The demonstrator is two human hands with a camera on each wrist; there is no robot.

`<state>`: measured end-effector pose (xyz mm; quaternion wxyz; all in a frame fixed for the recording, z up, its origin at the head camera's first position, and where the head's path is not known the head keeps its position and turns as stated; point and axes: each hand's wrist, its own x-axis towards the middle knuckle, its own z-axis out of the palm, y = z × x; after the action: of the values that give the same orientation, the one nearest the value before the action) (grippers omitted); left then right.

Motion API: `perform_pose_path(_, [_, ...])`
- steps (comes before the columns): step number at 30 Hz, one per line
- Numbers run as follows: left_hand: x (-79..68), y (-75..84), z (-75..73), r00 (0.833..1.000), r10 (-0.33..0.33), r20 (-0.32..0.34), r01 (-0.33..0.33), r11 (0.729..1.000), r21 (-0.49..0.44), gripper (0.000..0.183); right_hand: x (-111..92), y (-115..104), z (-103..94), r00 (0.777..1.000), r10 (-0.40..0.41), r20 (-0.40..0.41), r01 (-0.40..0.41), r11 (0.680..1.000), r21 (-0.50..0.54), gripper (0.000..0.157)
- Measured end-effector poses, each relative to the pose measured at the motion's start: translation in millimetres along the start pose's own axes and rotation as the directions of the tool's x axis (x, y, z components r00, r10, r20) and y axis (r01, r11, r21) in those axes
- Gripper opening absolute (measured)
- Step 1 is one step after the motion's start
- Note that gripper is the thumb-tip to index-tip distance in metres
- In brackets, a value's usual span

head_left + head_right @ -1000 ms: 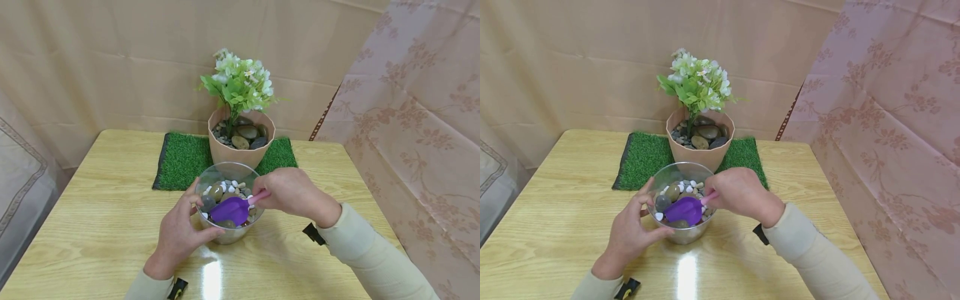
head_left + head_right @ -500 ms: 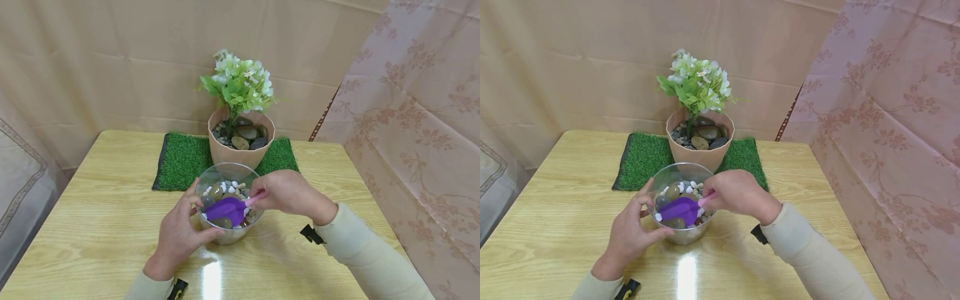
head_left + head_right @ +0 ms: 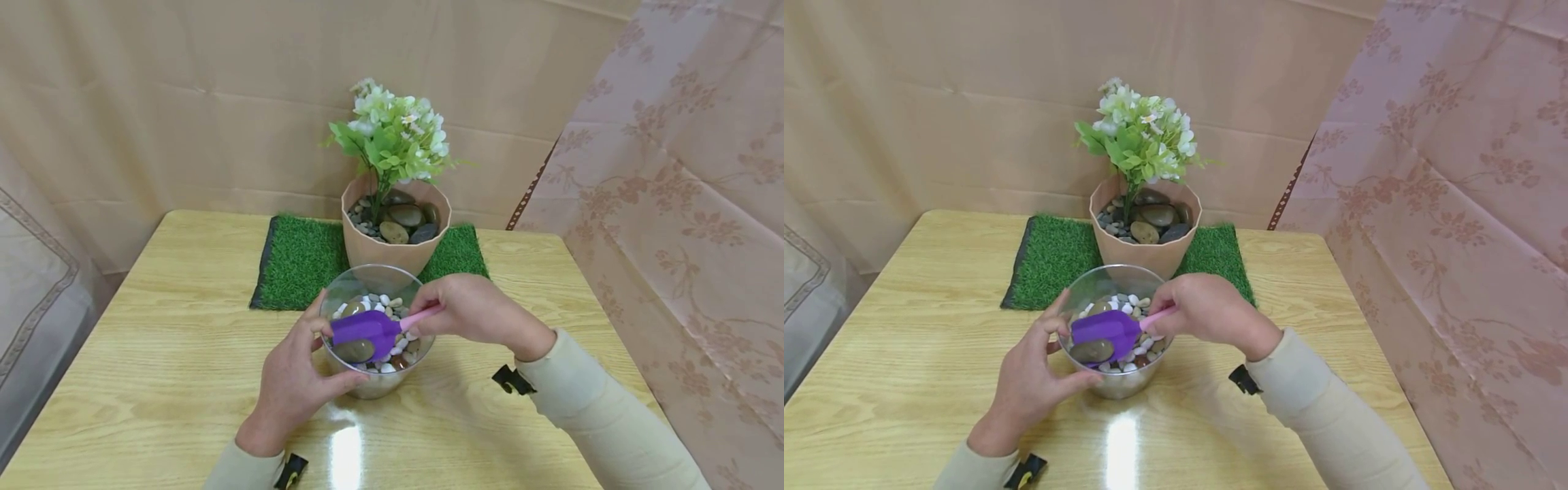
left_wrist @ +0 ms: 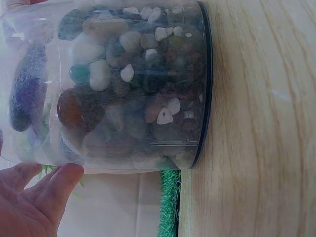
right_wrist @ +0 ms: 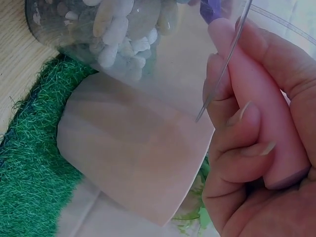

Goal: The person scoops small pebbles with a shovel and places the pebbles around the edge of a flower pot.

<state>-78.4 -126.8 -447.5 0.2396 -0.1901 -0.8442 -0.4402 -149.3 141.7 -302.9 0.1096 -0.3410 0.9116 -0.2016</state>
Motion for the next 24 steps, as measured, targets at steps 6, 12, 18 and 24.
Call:
perform_pose_path(6, [0.5,0.7,-0.7,1.0,-0.008,0.005,0.008,1.0,0.001,0.077,0,2,-0.6,1.0,0.012,0.007,-0.012,0.998,0.057,0.009])
perform_pose_path(12, [0.5,0.6,-1.0,1.0,-0.003,0.006,0.003,1.0,-0.011,0.077,0,5,-1.9,0.999,0.049,0.022,-0.051,0.99,0.13,0.008])
perform_pose_path(18, [0.4,0.5,-1.1,1.0,-0.002,0.007,0.002,1.0,-0.008,0.077,0,7,-4.1,0.997,0.076,0.026,-0.079,0.986,0.15,0.006])
perform_pose_path(24, [-0.7,1.3,-1.6,1.0,-0.019,0.017,0.019,1.0,0.004,0.076,-3,11,-7.7,0.996,0.09,0.013,-0.091,0.987,0.135,0.008])
